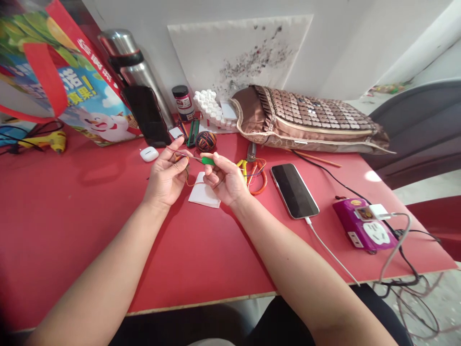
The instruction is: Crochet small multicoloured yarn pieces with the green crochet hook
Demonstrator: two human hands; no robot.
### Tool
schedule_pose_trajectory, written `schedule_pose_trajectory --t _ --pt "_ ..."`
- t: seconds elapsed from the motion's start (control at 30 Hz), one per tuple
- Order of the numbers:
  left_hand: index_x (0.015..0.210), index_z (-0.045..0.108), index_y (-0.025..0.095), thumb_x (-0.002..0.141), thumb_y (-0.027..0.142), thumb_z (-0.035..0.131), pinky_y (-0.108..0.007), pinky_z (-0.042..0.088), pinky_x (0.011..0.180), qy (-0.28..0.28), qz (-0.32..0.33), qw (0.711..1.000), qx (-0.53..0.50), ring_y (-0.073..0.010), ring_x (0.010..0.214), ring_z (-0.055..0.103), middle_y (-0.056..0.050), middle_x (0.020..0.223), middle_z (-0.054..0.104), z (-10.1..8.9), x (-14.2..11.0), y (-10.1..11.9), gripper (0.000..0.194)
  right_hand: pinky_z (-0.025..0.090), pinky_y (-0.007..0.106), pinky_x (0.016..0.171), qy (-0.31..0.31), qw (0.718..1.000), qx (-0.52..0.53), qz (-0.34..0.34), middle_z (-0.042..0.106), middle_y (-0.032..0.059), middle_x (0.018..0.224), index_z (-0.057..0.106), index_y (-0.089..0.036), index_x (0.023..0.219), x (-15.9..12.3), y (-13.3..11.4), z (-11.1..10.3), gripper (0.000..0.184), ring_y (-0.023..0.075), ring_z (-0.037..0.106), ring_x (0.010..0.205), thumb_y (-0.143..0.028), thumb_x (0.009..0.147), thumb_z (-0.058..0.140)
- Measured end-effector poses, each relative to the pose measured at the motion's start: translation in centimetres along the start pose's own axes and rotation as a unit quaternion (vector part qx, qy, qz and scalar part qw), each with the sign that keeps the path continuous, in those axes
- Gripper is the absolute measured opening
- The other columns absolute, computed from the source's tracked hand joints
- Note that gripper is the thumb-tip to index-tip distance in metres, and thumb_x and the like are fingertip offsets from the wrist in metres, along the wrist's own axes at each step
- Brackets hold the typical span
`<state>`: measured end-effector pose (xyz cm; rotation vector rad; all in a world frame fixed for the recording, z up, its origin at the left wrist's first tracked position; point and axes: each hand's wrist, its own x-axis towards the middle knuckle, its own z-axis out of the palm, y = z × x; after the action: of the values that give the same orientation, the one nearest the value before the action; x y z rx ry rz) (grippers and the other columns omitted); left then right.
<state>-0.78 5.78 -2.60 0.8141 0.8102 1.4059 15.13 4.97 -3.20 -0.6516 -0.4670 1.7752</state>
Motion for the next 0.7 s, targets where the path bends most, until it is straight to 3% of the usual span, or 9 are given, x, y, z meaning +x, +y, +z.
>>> schedule_pose_trajectory --t 0.23,0.4,0.57,0.7 --pt "0.120 0.083 0.027 0.074 0.007 0.088 -0.026 0.056 0.086 0.007 0.027 0.999 0.029 -0.0138 0.086 0.074 0.006 0.078 0.068 0.39 -0.39 -0.04 0.050 0.032 0.024 0.047 0.004 1.000 0.001 -0.006 0.058 -0.0031 0.059 0.081 -0.017 0.088 -0.13 -0.01 0.37 0.027 0.0073 0.026 0.045 -0.030 0.104 0.064" --pt "0.121 0.082 0.026 0.072 0.006 0.089 -0.025 0.054 0.080 0.009 0.030 0.999 0.030 -0.0124 0.082 0.074 0.007 0.074 0.067 0.65 -0.52 -0.07 0.053 0.035 0.023 0.048 0.032 0.999 0.032 -0.014 0.057 -0.0021 0.059 0.081 -0.015 0.087 -0.32 -0.10 0.86 0.043 0.0075 0.029 0.046 -0.023 0.111 0.046" --pt "0.123 0.081 0.025 0.072 0.006 0.089 -0.025 0.055 0.084 0.011 0.034 0.999 0.033 -0.0122 0.083 0.075 0.007 0.075 0.068 0.67 -0.50 0.12 0.055 0.035 0.024 0.049 0.006 1.000 -0.010 -0.024 0.058 -0.0028 0.061 0.081 -0.018 0.090 -0.21 -0.26 0.41 0.029 0.0073 0.030 0.046 -0.031 0.107 0.060" --pt "0.125 0.080 0.023 0.072 0.005 0.088 -0.026 0.055 0.090 0.011 0.029 0.999 0.024 -0.0123 0.086 0.076 0.005 0.078 0.073 0.55 -0.39 0.12 0.057 0.031 0.024 0.047 0.002 1.000 -0.020 -0.018 0.059 -0.0024 0.059 0.082 -0.016 0.087 -0.15 -0.38 0.10 0.029 0.0064 0.029 0.044 -0.029 0.104 0.062"
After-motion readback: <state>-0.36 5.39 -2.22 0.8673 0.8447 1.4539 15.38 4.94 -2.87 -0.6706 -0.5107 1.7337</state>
